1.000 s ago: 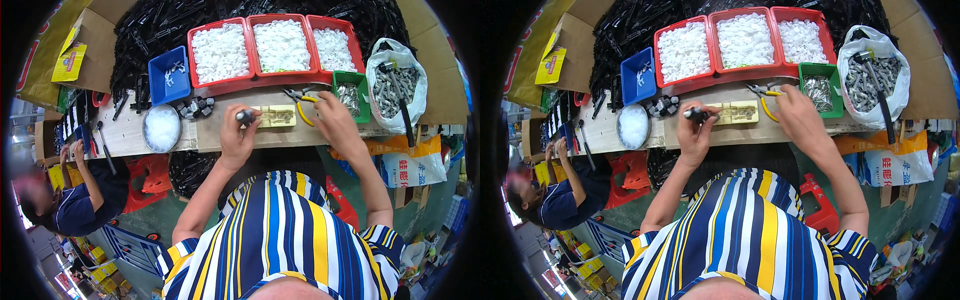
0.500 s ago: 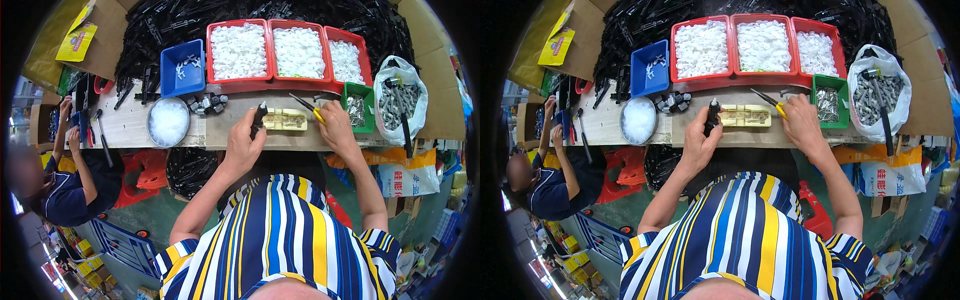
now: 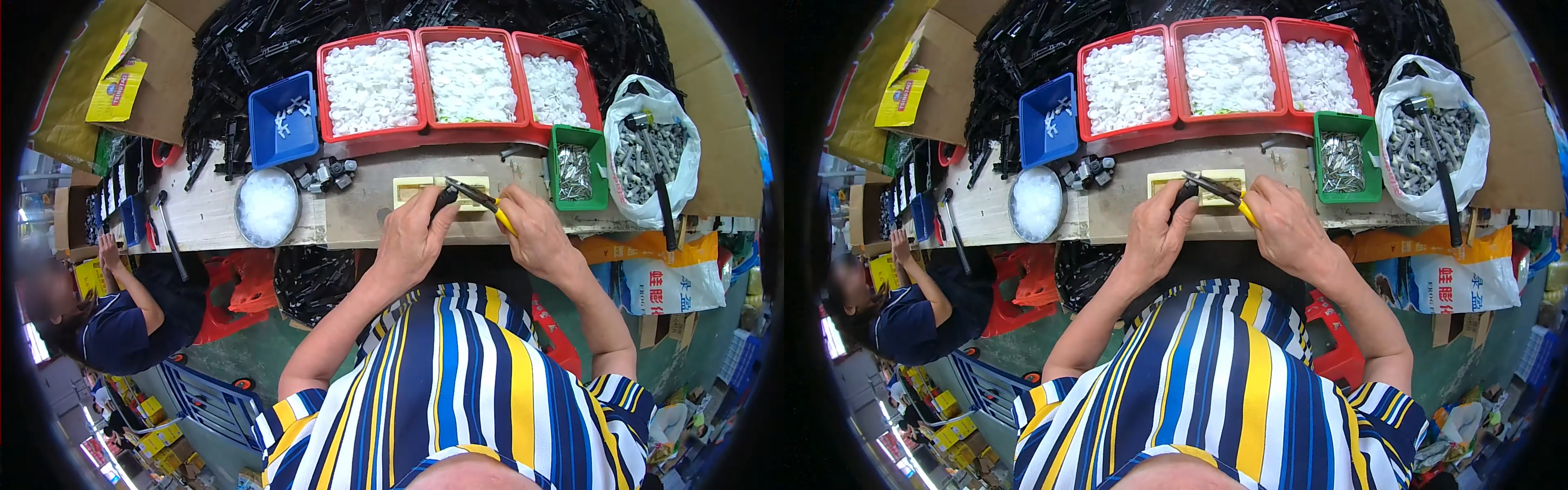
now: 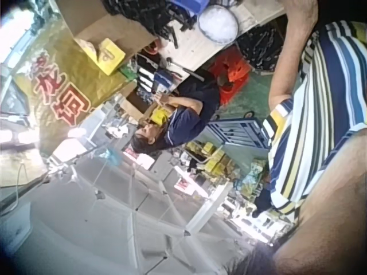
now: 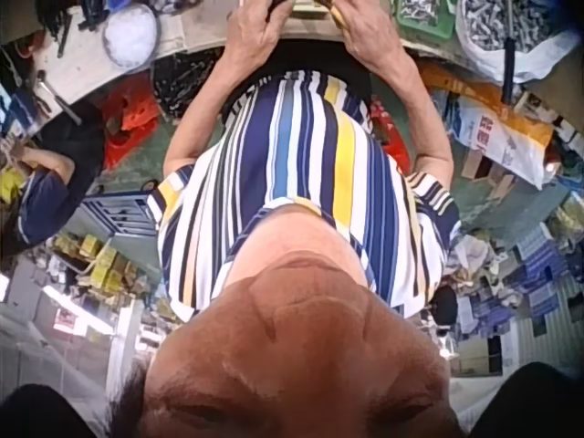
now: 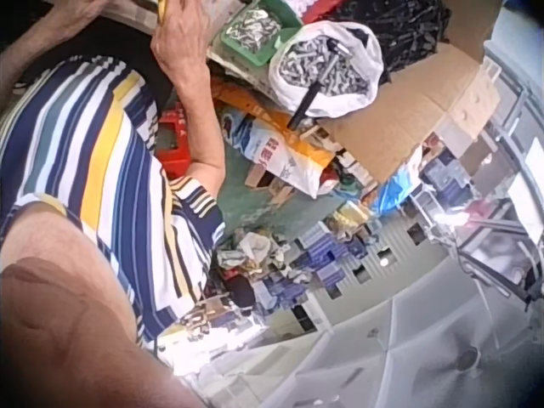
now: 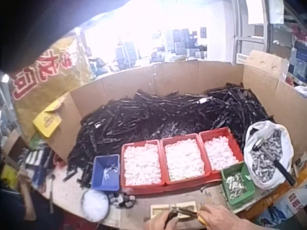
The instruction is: The person assembles small lock mechanisms at a workbench. They pick up a white plastic component and a metal pin, insert the pin into the component, and use pliers to secure it. The person repeats this process for multiple units, placing the finished assemblies into a container.
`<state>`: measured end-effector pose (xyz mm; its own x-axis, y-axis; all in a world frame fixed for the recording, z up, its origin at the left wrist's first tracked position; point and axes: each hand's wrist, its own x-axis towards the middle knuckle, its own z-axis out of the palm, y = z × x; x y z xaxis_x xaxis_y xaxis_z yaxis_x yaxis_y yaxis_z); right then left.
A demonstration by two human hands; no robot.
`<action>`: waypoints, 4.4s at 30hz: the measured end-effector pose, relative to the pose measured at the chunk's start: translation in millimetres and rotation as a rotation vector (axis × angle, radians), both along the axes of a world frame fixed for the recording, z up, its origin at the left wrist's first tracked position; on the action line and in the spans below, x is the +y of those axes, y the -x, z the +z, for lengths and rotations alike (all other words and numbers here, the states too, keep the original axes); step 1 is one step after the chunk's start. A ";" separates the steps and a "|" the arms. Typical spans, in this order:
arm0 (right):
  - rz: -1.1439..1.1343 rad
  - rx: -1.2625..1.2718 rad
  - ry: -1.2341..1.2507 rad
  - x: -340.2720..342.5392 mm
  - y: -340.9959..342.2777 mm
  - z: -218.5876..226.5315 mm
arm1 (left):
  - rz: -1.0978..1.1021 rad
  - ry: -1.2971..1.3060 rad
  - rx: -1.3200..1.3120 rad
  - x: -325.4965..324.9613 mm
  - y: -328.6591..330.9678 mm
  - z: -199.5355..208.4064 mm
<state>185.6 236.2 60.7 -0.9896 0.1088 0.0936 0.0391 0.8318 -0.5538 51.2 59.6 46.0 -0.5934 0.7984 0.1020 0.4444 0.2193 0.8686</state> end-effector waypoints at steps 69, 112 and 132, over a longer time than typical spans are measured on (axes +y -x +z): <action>-0.090 0.098 -0.008 94.7 64.4 -26.4 | 1.687 0.684 -0.707 -351.5 -50.6 -331.0; 0.255 0.239 0.056 -51.4 148.5 -36.0 | 0.359 -0.077 0.472 -51.8 92.2 -54.7; -0.055 -0.048 1.082 -36.0 117.2 -25.8 | 0.299 -0.416 -0.549 -31.6 40.3 -19.6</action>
